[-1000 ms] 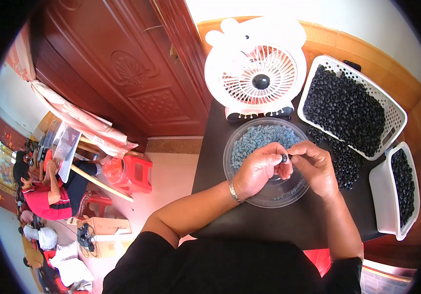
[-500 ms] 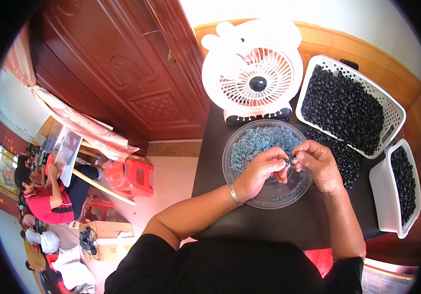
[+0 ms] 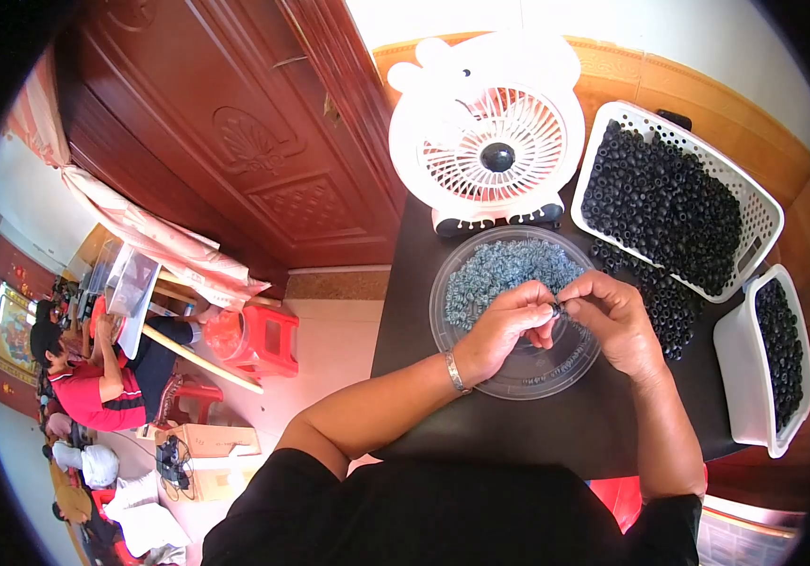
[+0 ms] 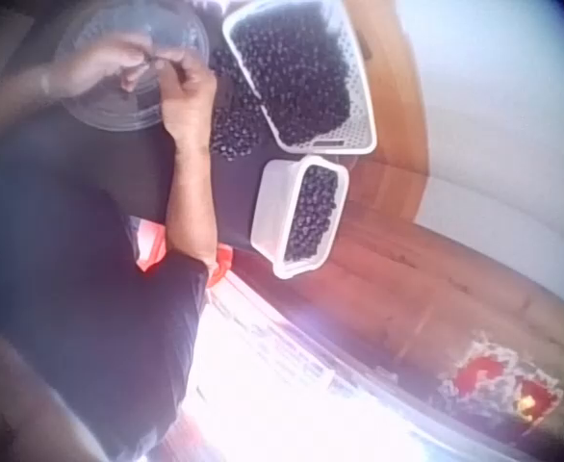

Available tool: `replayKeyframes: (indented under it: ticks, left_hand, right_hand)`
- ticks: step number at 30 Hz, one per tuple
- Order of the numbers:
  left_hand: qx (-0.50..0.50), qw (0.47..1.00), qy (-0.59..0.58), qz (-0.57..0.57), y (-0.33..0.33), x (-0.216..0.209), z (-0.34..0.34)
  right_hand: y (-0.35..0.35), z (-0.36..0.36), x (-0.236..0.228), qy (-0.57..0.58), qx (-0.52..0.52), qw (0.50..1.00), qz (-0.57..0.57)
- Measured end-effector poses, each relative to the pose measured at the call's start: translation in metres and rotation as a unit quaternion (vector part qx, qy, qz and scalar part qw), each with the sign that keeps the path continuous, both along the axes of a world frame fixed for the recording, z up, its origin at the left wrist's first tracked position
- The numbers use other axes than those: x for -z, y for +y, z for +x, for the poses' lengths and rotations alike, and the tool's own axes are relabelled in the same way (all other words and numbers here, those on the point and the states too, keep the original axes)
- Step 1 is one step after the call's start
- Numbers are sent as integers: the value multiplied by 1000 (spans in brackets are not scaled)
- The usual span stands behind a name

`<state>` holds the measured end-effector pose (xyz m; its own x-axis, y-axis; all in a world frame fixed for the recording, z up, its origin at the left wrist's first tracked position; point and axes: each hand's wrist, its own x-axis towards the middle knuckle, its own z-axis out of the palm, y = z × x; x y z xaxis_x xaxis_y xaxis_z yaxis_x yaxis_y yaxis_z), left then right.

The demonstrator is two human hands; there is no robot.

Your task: The person sorts small black rubber parts by hand, placing them into a bowl.

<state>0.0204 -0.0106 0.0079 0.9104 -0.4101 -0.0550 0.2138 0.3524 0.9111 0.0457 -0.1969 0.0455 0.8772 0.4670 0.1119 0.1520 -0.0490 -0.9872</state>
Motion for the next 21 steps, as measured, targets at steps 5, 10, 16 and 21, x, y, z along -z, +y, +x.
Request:
replayKeyframes:
  ticks: [5,10,16,21]
  left_hand:
    - [-7,999,-20,40,-1,3,1]
    - [-11,997,-36,74,-1,6,1]
    - [-26,997,-33,59,-2,2,-3]
    - [-30,998,-34,50,-2,-1,-4]
  right_hand:
    - [0,0,0,-48,-5,998,-32]
    - [1,0,-1,-66,-14,996,-52]
    - [1,0,6,30,8,999,24]
    - [1,1,4,27,8,998,-47]
